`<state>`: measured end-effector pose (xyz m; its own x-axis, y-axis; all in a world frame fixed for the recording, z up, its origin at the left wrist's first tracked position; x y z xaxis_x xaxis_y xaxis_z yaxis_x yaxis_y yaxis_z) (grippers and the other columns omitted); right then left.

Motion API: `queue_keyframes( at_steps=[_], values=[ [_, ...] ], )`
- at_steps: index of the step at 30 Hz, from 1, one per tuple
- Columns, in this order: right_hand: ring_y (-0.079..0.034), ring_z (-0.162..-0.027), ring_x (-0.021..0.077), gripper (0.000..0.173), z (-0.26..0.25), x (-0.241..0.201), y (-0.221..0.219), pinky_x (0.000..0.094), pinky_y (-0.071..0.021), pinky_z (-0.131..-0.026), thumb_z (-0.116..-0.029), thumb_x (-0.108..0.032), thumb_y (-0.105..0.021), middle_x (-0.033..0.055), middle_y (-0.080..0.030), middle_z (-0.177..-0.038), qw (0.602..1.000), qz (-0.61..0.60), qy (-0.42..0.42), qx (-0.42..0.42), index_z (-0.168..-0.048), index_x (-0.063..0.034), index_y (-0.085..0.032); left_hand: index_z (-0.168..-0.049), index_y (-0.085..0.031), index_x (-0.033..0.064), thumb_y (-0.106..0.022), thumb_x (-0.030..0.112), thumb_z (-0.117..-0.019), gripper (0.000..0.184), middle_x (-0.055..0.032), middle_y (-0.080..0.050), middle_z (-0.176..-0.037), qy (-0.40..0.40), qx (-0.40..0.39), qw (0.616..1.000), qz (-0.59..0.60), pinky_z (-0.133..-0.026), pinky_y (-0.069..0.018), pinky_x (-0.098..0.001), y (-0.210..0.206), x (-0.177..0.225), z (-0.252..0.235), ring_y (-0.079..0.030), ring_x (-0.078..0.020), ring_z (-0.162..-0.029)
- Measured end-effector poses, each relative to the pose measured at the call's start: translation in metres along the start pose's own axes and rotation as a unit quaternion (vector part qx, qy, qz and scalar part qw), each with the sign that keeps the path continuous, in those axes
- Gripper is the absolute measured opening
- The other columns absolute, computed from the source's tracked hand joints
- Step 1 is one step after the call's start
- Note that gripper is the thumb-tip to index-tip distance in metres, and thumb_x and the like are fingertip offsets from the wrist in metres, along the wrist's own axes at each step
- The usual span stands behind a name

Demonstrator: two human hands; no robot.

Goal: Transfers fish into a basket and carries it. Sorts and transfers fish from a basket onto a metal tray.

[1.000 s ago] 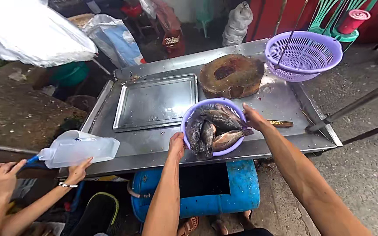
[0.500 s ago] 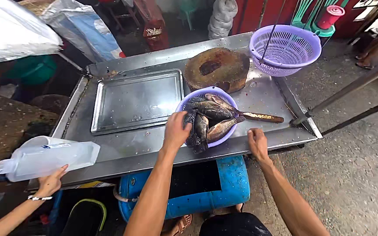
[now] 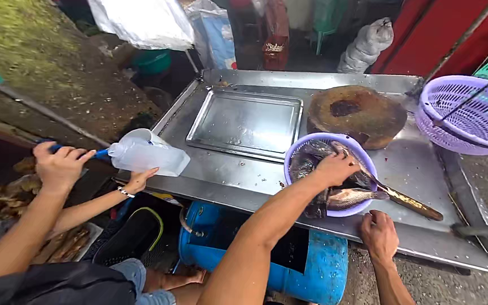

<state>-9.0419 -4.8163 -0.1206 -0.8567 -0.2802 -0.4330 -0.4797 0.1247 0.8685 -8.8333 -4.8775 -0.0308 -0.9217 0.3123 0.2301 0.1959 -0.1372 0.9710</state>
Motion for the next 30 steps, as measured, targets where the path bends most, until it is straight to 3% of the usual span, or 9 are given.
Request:
queue_keyframes(
  at_steps=[4, 8, 11, 14, 16, 19, 23, 26, 30],
  values=[
    [-0.069, -0.097, 0.0430, 0.031, -0.002, 0.000, -0.003, 0.0644, -0.0534, -0.076, -0.0973, -0.023, -0.053, 0.0241, -0.070, -0.104, 1.000, 0.018, -0.017, -0.005, -0.107, 0.0007, -0.071, -0.137, -0.060, 0.0178, -0.064, 0.010, -0.0946, 0.044, -0.0183, -0.065, -0.127, -0.023, 0.002, 0.999, 0.028, -0.100, -0.0478, -0.0603, 0.001, 0.012, -0.007, -0.062, -0.0403, -0.118],
    [-0.069, -0.089, 0.0430, 0.034, -0.003, 0.000, -0.004, 0.0657, -0.0516, -0.072, -0.0953, -0.026, -0.052, 0.0230, -0.070, -0.096, 1.000, 0.025, -0.019, -0.002, -0.106, 0.0011, -0.071, -0.135, -0.061, 0.0136, -0.069, 0.023, -0.0934, 0.043, -0.0156, -0.071, -0.118, 0.039, 0.074, 0.972, 0.221, -0.091, -0.0543, -0.0592, 0.032, 0.004, -0.005, -0.068, -0.0350, -0.111],
    [-0.069, -0.086, 0.0437, 0.038, -0.003, 0.000, -0.006, 0.0657, -0.0509, -0.069, -0.0928, -0.029, -0.051, 0.0224, -0.070, -0.093, 0.999, 0.030, -0.016, 0.003, -0.105, 0.0008, -0.071, -0.140, -0.056, 0.0067, -0.075, 0.025, -0.0931, 0.053, -0.0207, -0.071, -0.113, 0.122, 0.160, 0.899, 0.390, -0.092, -0.0563, -0.0565, 0.085, -0.035, 0.015, -0.070, -0.0343, -0.105],
    [-0.069, -0.085, 0.0425, 0.040, -0.006, 0.000, -0.008, 0.0645, -0.0511, -0.068, -0.0919, -0.031, -0.051, 0.0207, -0.071, -0.092, 0.999, 0.040, -0.029, -0.004, -0.106, -0.0003, -0.071, -0.141, -0.052, 0.0002, -0.079, 0.018, -0.0872, 0.063, -0.0224, -0.067, -0.121, 0.170, 0.227, 0.836, 0.469, -0.097, -0.0555, -0.0526, 0.116, -0.120, 0.034, -0.068, -0.0321, -0.111],
    [-0.069, -0.085, 0.0426, 0.042, -0.008, -0.001, -0.008, 0.0650, -0.0511, -0.069, -0.0915, -0.032, -0.051, 0.0212, -0.071, -0.093, 0.998, 0.044, -0.039, -0.016, -0.108, 0.0000, -0.071, -0.140, -0.053, 0.0010, -0.079, 0.010, -0.0857, 0.061, -0.0195, -0.068, -0.121, 0.204, 0.239, 0.791, 0.525, -0.095, -0.0570, -0.0491, 0.106, -0.187, 0.050, -0.069, -0.0279, -0.107],
    [-0.069, -0.084, 0.0411, 0.042, -0.008, 0.000, -0.010, 0.0633, -0.0513, -0.067, -0.0905, -0.033, -0.050, 0.0206, -0.070, -0.093, 0.998, 0.053, -0.045, -0.013, -0.106, -0.0002, -0.071, -0.139, -0.057, 0.0052, -0.077, 0.015, -0.0880, 0.056, -0.0192, -0.070, -0.119, 0.326, 0.223, 0.715, 0.577, -0.091, -0.0583, -0.0515, 0.047, -0.269, 0.074, -0.070, -0.0299, -0.104],
    [-0.069, -0.081, 0.0389, 0.045, -0.008, 0.003, -0.012, 0.0613, -0.0516, -0.065, -0.0903, -0.036, -0.047, 0.0193, -0.070, -0.091, 0.997, 0.062, -0.040, 0.000, -0.102, -0.0010, -0.072, -0.135, -0.060, 0.0047, -0.078, 0.023, -0.0885, 0.053, -0.0199, -0.070, -0.117, 0.420, 0.186, 0.644, 0.611, -0.090, -0.0576, -0.0516, -0.023, -0.324, 0.069, -0.070, -0.0309, -0.104],
    [-0.070, -0.080, 0.0365, 0.046, -0.008, 0.006, -0.013, 0.0588, -0.0521, -0.063, -0.0905, -0.038, -0.044, 0.0174, -0.070, -0.090, 0.997, 0.067, -0.033, 0.012, -0.100, -0.0026, -0.072, -0.137, -0.057, 0.0034, -0.078, 0.022, -0.0889, 0.056, -0.0213, -0.067, -0.123, 0.426, 0.199, 0.662, 0.583, -0.095, -0.0549, -0.0533, -0.021, -0.344, 0.042, -0.067, -0.0328, -0.111],
    [-0.069, -0.079, 0.0342, 0.046, -0.008, 0.008, -0.013, 0.0563, -0.0523, -0.063, -0.0909, -0.039, -0.044, 0.0155, -0.070, -0.087, 0.997, 0.067, -0.028, 0.015, -0.099, -0.0030, -0.072, -0.150, -0.043, 0.0011, -0.077, 0.021, -0.0880, 0.074, -0.0285, -0.061, -0.132, 0.427, 0.245, 0.770, 0.407, -0.104, -0.0479, -0.0613, -0.010, -0.369, 0.020, -0.059, -0.0435, -0.124]
  ],
)
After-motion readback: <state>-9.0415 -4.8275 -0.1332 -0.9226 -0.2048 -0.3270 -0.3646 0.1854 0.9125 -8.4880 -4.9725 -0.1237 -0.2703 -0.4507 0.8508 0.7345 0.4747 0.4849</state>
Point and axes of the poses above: each hand's wrist, its own z-axis away from the middle knuckle, its own y-axis out of the back of the hand, x = y × z, the point moved 6 cm from there along -z, towards the middle knuckle
